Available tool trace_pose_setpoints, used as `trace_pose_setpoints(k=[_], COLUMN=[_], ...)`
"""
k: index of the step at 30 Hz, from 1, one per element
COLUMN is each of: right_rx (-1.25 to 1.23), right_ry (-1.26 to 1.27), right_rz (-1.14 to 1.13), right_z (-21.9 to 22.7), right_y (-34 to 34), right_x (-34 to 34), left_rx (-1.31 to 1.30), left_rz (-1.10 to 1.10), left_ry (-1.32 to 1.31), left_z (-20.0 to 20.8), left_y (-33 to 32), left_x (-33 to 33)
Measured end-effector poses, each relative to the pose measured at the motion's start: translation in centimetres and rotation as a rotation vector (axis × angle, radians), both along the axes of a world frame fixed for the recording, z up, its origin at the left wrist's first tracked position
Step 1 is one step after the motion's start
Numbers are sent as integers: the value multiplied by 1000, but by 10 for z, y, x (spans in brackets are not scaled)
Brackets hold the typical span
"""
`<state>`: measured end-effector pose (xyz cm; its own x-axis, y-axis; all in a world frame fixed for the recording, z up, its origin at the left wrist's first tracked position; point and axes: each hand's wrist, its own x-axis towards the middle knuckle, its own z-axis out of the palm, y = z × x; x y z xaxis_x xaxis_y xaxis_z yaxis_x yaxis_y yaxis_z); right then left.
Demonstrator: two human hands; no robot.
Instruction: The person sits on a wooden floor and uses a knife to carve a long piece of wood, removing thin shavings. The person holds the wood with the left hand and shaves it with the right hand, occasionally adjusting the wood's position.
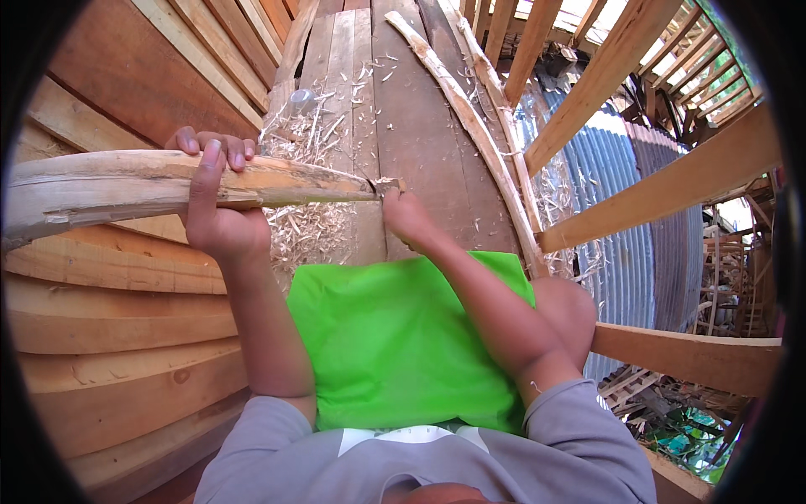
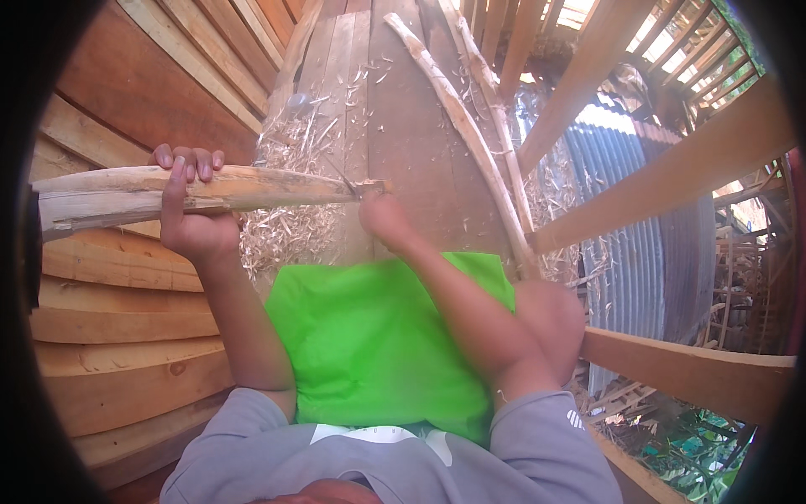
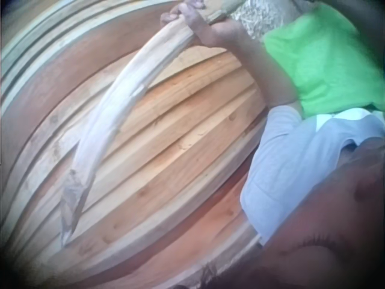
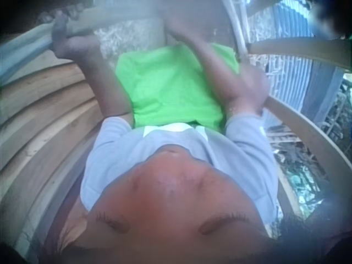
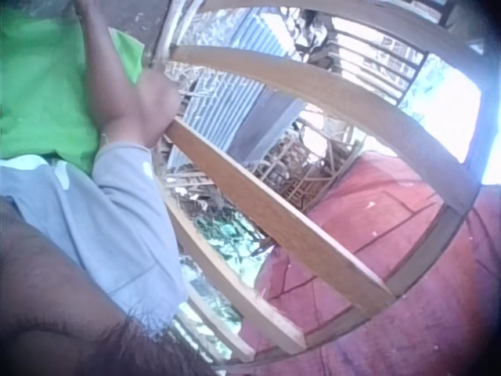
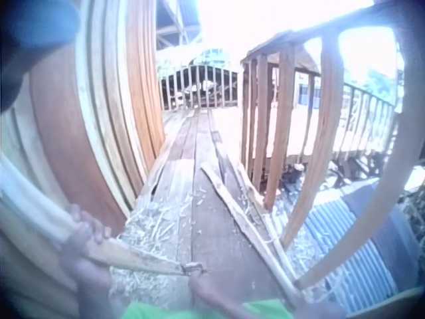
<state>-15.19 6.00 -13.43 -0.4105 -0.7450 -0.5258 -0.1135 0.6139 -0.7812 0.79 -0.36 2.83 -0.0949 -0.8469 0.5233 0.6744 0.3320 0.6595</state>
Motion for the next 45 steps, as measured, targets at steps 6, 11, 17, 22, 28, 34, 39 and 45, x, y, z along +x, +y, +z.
trace_pose_setpoints(k=[6, 11, 17, 22, 28, 34, 39, 45], right_rx=[-130, 195, -279, 78, -152, 102, -47, -213], right_ry=[128, -159, 266, -22, 176, 58, 137, 327], right_rz=[26, -71, 2, -27, 106, -55, -32, -68], right_z=[-33, -37, -17, -51, 32, -62, -72, -56], right_y=[-11, -1, -16, 0, 1, 2, 0, -11], right_x=[-3, -22, 21, -28, 18, -32, -26, -4], left_rx=[-37, -51, -82, -89, -105, -98, -91, -93], left_rz=[-92, -132, -156, -158, -167, -165, -162, -180], left_ry=[-12, -7, -22, -11, -37, -46, -37, -42], left_z=[1, -4, -3, -1, -4, -1, 0, 1], left_y=[-3, -7, -8, -5, -8, -7, -4, -4], left_x=[-1, 5, 9, 3, 11, 5, 3, 6])
